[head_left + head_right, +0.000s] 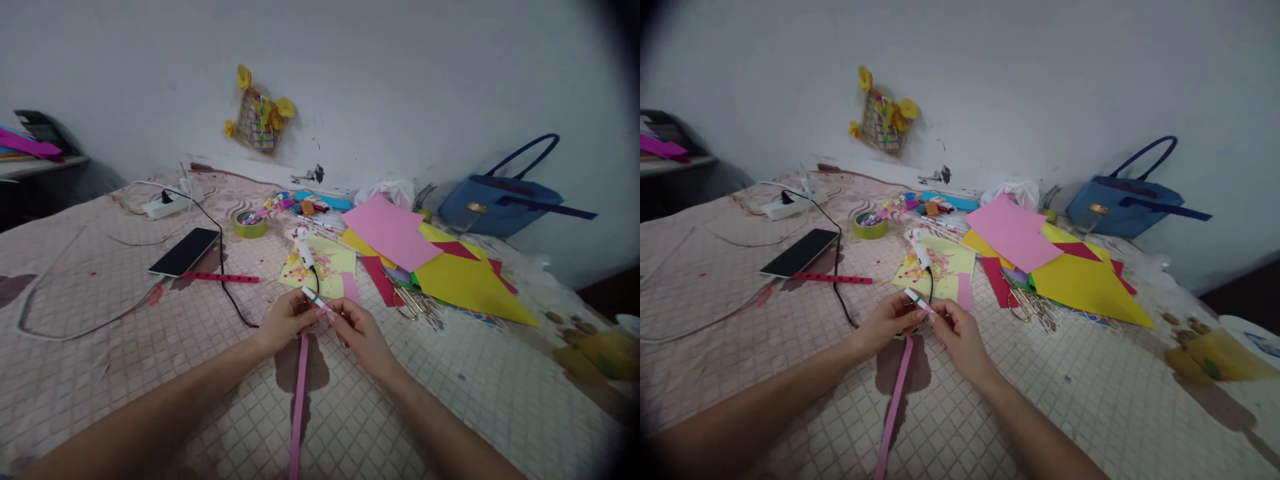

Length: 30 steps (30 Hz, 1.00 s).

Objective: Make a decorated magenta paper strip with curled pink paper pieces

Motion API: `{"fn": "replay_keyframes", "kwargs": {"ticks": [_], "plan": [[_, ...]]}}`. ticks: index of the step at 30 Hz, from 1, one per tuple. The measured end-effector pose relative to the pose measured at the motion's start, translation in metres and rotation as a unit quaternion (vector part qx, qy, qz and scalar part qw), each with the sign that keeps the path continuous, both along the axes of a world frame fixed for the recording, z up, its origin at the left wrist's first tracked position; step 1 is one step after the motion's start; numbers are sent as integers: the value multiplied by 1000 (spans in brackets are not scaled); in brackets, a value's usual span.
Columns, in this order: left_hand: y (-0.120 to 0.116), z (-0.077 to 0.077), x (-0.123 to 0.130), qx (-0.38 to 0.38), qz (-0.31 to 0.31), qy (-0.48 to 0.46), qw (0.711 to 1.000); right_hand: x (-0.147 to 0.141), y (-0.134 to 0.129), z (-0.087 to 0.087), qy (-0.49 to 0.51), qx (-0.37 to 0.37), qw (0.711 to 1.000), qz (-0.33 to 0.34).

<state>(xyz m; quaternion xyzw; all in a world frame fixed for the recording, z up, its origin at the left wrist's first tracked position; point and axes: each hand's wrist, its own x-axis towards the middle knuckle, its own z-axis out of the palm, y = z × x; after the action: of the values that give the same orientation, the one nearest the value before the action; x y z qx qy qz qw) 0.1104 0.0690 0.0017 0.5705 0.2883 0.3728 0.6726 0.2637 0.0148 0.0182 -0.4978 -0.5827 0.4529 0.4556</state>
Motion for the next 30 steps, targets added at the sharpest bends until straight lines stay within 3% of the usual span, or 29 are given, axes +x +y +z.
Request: {"fn": "replay_keyframes", "kwargs": {"ticks": [8,16,19,22,27,30], "plan": [[2,1,-1,17,-40,-1,999,4,3,-4,31,-45,998,32],[1,2,-3,11,-29,10,999,4,2,-6,70,-62,993,72],[2,1,-3,4,-4,22,1000,1,-2,-4,-33,12,999,15],[1,1,-3,-13,13,29,999,0,-5,-4,-166,116,977,-61],[0,2,-2,-26,30,60,997,1,-7,-7,-307,263,913,-59],[1,0,-2,-17,20,47,999,1,-7,-5,-310,264,911,-63]]}}
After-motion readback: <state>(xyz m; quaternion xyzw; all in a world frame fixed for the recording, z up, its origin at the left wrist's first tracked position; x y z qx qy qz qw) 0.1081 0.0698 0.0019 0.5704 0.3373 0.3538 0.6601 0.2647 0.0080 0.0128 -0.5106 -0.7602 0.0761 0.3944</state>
